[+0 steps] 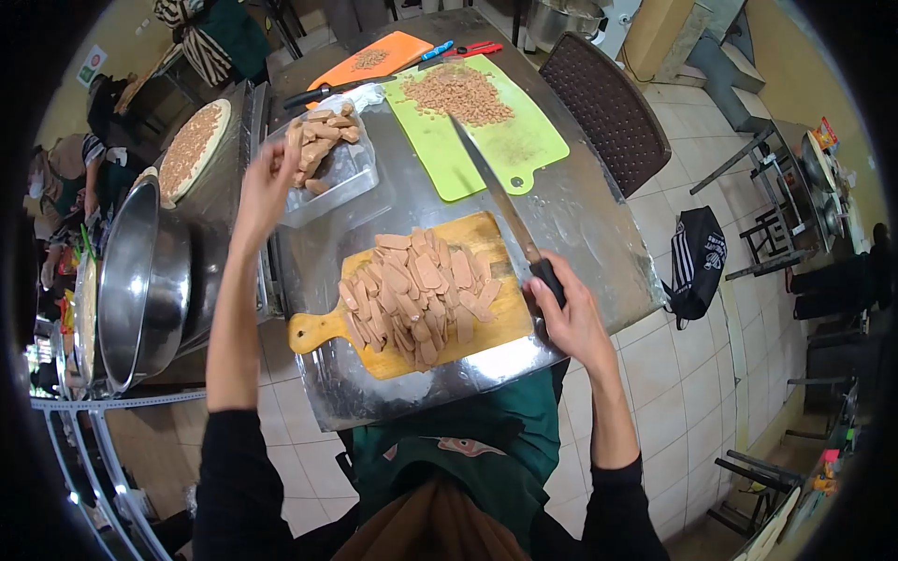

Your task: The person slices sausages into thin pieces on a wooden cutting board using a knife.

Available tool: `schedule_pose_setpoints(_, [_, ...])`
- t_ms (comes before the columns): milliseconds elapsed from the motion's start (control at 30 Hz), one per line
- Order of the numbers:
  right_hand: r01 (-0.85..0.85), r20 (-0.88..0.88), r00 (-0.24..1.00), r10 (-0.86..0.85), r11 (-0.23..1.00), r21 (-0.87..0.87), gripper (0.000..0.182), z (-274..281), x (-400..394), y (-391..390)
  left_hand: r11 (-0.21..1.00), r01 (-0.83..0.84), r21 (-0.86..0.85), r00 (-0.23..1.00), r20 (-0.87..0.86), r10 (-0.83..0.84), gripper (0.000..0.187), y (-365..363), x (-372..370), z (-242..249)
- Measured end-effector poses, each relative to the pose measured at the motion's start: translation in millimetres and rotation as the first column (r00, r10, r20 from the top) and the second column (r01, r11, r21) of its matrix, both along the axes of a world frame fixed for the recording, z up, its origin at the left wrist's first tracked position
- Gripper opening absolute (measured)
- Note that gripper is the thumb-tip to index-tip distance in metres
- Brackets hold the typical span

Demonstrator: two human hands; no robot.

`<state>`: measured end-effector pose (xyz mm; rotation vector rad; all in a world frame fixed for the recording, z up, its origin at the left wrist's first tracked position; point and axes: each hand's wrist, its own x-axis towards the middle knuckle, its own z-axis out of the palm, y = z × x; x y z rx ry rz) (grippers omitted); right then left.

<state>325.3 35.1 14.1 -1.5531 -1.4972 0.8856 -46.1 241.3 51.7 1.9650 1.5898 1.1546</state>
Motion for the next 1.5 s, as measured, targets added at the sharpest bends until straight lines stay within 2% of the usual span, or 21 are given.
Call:
schedule_pose_setpoints(33, [-0.03, 0.07, 0.997, 0.028, 0.999, 0.03, 0.036, -5, 2, 10, 0.995, 0.043, -0.087, 0.996, 0.081, -0.036, 0.03, -32, -5, -2])
schedule_pose_setpoints(67, [-0.069, 0.082, 0.995, 0.063, 0.995, 0.069, 0.036, -9, 1, 21, 0.977, 0.035, -0.209, 0.989, 0.147, -0.004, 0.025, -66, -5, -3])
schedule_pose_setpoints(133, [-0.145, 0.114, 0.985, 0.129, 0.978, 0.152, 0.035, -11, -4, 41, 0.94, 0.053, -0.338, 0.974, 0.224, 0.026, 0.025, -126, -5, -7])
schedule_pose_setpoints(200, [-0.172, 0.15, 0.976, 0.157, 0.981, 0.092, 0.035, 1, -14, 53, 0.93, 0.001, -0.366, 0.958, 0.268, 0.105, 0.024, -176, -5, -27])
schedule_pose_setpoints(300, [-0.253, 0.239, 0.944, 0.227, 0.964, 0.084, 0.038, -4, -21, 74, 0.886, 0.009, -0.463, 0.868, 0.443, 0.222, 0.024, -238, 1, -53])
schedule_pose_setpoints(333, [-0.283, 0.245, 0.936, 0.253, 0.955, 0.093, 0.038, -8, -22, 80, 0.874, 0.019, -0.485, 0.85, 0.468, 0.241, 0.024, -256, 3, -65])
schedule_pose_setpoints(400, [-0.339, 0.376, 0.888, 0.266, 0.93, 0.141, 0.038, -21, -21, 92, 0.848, 0.058, -0.526, 0.829, 0.499, 0.253, 0.025, -285, 9, -84])
schedule_pose_setpoints(467, [-0.377, 0.403, 0.863, 0.306, 0.92, 0.11, 0.039, -19, -22, 96, 0.83, 0.142, -0.539, 0.752, 0.604, 0.264, 0.028, -303, 26, -92])
schedule_pose_setpoints(533, [-0.381, 0.403, 0.86, 0.314, 0.92, 0.094, 0.039, -13, -24, 98, 0.79, 0.193, -0.583, 0.675, 0.663, 0.324, 0.034, -309, 42, -88])
schedule_pose_setpoints(900, [-0.396, 0.379, 0.871, 0.314, 0.904, 0.162, 0.033, -26, -16, 96, 0.838, 0.137, -0.528, 0.707, 0.645, 0.291, 0.034, -314, 58, -93])
schedule_pose_setpoints(967, [-0.411, 0.384, 0.868, 0.315, 0.89, 0.199, 0.032, -29, -9, 81, 0.845, 0.112, -0.522, 0.702, 0.644, 0.305, 0.033, -317, 56, -92])
schedule_pose_setpoints(1000, [-0.407, 0.389, 0.859, 0.333, 0.906, 0.121, 0.033, -21, -7, 70, 0.848, 0.108, -0.519, 0.685, 0.657, 0.315, 0.032, -316, 57, -90])
schedule_pose_setpoints(1200, [-0.337, 0.379, 0.874, 0.304, 0.941, 0.022, 0.034, -4, 9, -1, 0.86, 0.102, -0.5, 0.714, 0.639, 0.286, 0.033, -312, 45, -89])
schedule_pose_setpoints(1267, [-0.304, 0.364, 0.888, 0.279, 0.953, 0.012, 0.035, -4, 16, -23, 0.862, 0.129, -0.49, 0.729, 0.637, 0.253, 0.033, -305, 41, -92])
schedule_pose_setpoints(1300, [-0.282, 0.362, 0.895, 0.262, 0.959, 0.003, 0.036, -6, 20, -33, 0.884, 0.112, -0.454, 0.705, 0.663, 0.252, 0.026, -301, 45, -87])
schedule_pose_setpoints(1500, [-0.114, 0.258, 0.961, 0.102, 0.993, 0.033, 0.034, -3, 25, -92, 0.889, 0.188, -0.417, 0.728, 0.667, 0.159, 0.027, -271, 50, -88])
